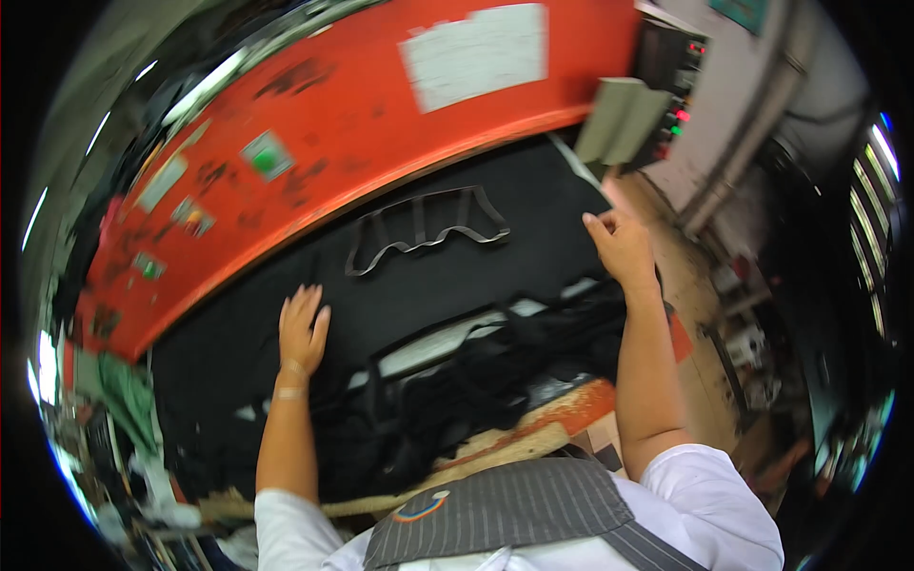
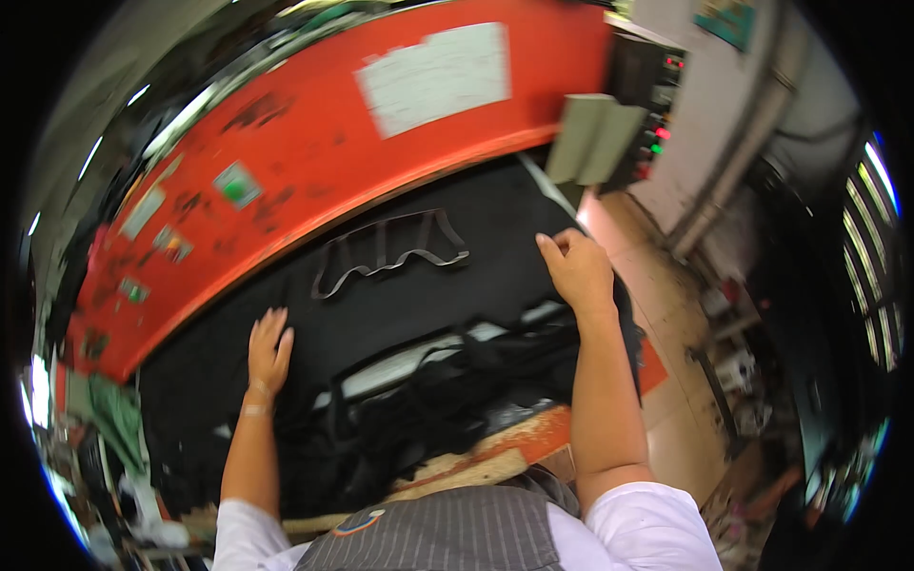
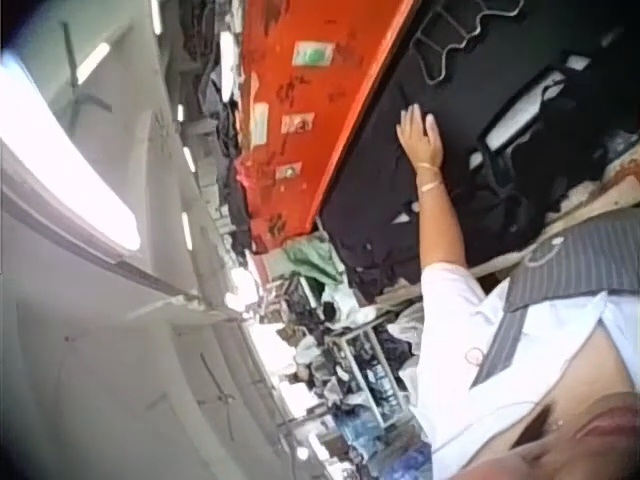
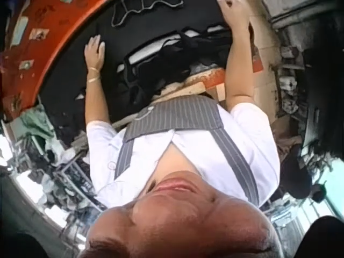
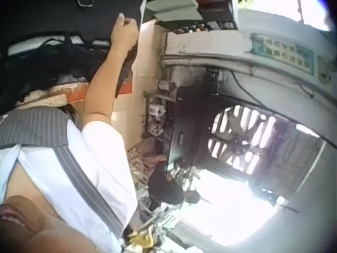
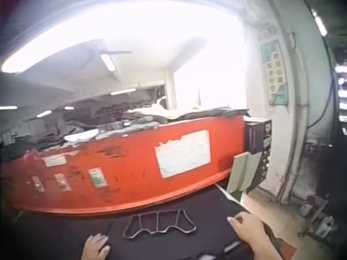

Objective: Use a clicker press and metal dies to cut shoe components from a sheet of fabric.

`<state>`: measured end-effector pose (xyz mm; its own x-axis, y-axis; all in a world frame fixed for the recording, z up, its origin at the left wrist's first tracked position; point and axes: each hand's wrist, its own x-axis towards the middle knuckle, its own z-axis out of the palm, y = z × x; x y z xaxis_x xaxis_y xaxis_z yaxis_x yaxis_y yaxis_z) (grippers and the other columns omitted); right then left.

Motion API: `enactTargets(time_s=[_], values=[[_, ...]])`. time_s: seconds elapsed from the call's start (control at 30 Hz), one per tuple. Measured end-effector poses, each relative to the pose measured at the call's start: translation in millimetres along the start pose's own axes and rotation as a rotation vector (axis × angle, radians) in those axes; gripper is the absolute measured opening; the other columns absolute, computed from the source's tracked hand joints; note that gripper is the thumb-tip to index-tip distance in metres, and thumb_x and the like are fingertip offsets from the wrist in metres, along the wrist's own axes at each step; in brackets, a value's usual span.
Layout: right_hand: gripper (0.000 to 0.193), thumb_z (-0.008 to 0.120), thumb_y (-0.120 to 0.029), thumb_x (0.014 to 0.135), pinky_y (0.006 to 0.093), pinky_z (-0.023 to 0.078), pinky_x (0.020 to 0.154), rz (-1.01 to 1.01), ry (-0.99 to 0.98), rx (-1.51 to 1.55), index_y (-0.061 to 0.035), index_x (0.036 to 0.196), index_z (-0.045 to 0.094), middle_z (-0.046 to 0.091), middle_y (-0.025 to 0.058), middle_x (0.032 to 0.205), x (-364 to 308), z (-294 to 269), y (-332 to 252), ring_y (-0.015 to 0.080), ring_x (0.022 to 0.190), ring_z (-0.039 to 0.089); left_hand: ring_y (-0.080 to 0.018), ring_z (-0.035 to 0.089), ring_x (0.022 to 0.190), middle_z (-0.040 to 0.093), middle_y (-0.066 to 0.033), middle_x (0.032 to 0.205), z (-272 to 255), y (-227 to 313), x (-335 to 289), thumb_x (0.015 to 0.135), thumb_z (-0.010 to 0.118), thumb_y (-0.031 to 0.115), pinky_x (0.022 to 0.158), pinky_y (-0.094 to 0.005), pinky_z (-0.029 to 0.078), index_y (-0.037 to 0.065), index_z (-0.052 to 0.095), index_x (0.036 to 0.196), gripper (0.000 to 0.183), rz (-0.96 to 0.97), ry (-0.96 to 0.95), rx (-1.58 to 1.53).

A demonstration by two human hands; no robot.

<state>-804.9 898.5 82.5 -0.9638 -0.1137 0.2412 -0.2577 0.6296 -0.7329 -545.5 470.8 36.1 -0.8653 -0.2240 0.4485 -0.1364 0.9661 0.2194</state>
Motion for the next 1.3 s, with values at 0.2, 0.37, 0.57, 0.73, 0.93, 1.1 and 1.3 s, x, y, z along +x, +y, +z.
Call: enactTargets(time_s=[0.2, 0.37, 0.57, 0.73, 0.93, 1.1, 1.3], values=[[0.059, 0.076, -0.045, 0.073, 0.0471, 0.036, 0.1, -0.462, -0.415, -0.425, -0.0184, 0.123, 0.057, 0.044, 0.0143, 0.14, 0.1, 142.3, -105.1, 0.0328, 0.124, 0.045, -0.0315, 0.017, 0.145, 0.021, -0.0096, 0.157, 20.6, -56.7, -3.6, 0.095, 0.045, 0.043, 0.114, -0.0561, 0.013, 0.021, 0.03, 0.149, 0.06, -0.501, -0.299, 0.251], [0.034, 0.07, -0.041, 0.078, 0.0445, 0.045, 0.089, -0.589, -0.238, -0.542, -0.0193, 0.105, 0.066, 0.052, 0.0101, 0.128, 26.7, 187.5, -74.1, 0.0329, 0.11, 0.051, -0.0256, 0.049, 0.118, 0.059, -0.0054, 0.119, 12.9, -31.4, -28.9, 0.084, 0.064, 0.025, 0.106, -0.0518, 0.026, 0.015, 0.063, 0.12, 0.037, -0.264, 0.202, 0.052], [0.02, 0.07, -0.033, 0.079, 0.0426, 0.047, 0.081, -0.771, -0.187, -0.445, -0.0146, 0.088, 0.069, 0.063, 0.0055, 0.095, 3.8, 192.7, -96.6, 0.0336, 0.095, 0.053, -0.0251, 0.05, 0.095, 0.056, -0.0035, 0.092, 26.2, -0.6, -90.9, 0.081, 0.068, 0.032, 0.091, -0.0432, 0.037, 0.011, 0.071, 0.106, 0.033, -0.245, 0.249, 0.027], [0.021, 0.074, -0.028, 0.076, 0.041, 0.048, 0.083, -0.789, -0.308, -0.303, -0.0136, 0.09, 0.07, 0.064, 0.0029, 0.095, -61.6, 183.5, -121.8, 0.0309, 0.097, 0.053, -0.0256, 0.05, 0.09, 0.053, -0.0046, 0.086, 22.6, 2.4, -100.8, 0.068, 0.076, 0.04, 0.086, -0.0404, 0.039, 0.004, 0.07, 0.103, 0.05, -0.297, 0.326, -0.032], [0.021, 0.073, -0.03, 0.076, 0.0407, 0.048, 0.083, -0.851, -0.275, -0.424, -0.0136, 0.09, 0.071, 0.064, 0.0033, 0.095, -75.8, 187.9, -117.9, 0.0313, 0.096, 0.054, -0.0261, 0.05, 0.094, 0.054, -0.0047, 0.086, 22.2, 2.1, -101.4, 0.072, 0.073, 0.042, 0.092, -0.0422, 0.038, 0.005, 0.072, 0.101, 0.047, -0.302, 0.32, -0.072], [0.07, 0.081, -0.029, 0.068, 0.0431, 0.037, 0.104, -0.752, -0.407, -0.13, -0.0153, 0.131, 0.053, 0.049, 0.0155, 0.134, -69.4, 182.9, -106.5, 0.0356, 0.126, 0.043, -0.025, 0.05, 0.093, 0.052, -0.0039, 0.083, 24.7, -0.9, -103.5, 0.075, 0.073, 0.036, 0.093, -0.043, 0.038, 0.006, 0.073, 0.097, 0.038, -0.343, 0.34, -0.071], [0.1, 0.087, -0.04, 0.055, 0.0486, 0.021, 0.114, -0.496, -0.478, -0.249, -0.014, 0.142, 0.044, 0.039, 0.0122, 0.149, -50.6, 167.3, -47.8, 0.0372, 0.138, 0.03, -0.0245, 0.053, 0.093, 0.052, -0.0037, 0.081, 25.6, 7.8, -96.5, 0.076, 0.072, 0.031, 0.097, -0.0469, 0.037, 0.006, 0.073, 0.091, 0.028, -0.385, 0.399, -0.061]])
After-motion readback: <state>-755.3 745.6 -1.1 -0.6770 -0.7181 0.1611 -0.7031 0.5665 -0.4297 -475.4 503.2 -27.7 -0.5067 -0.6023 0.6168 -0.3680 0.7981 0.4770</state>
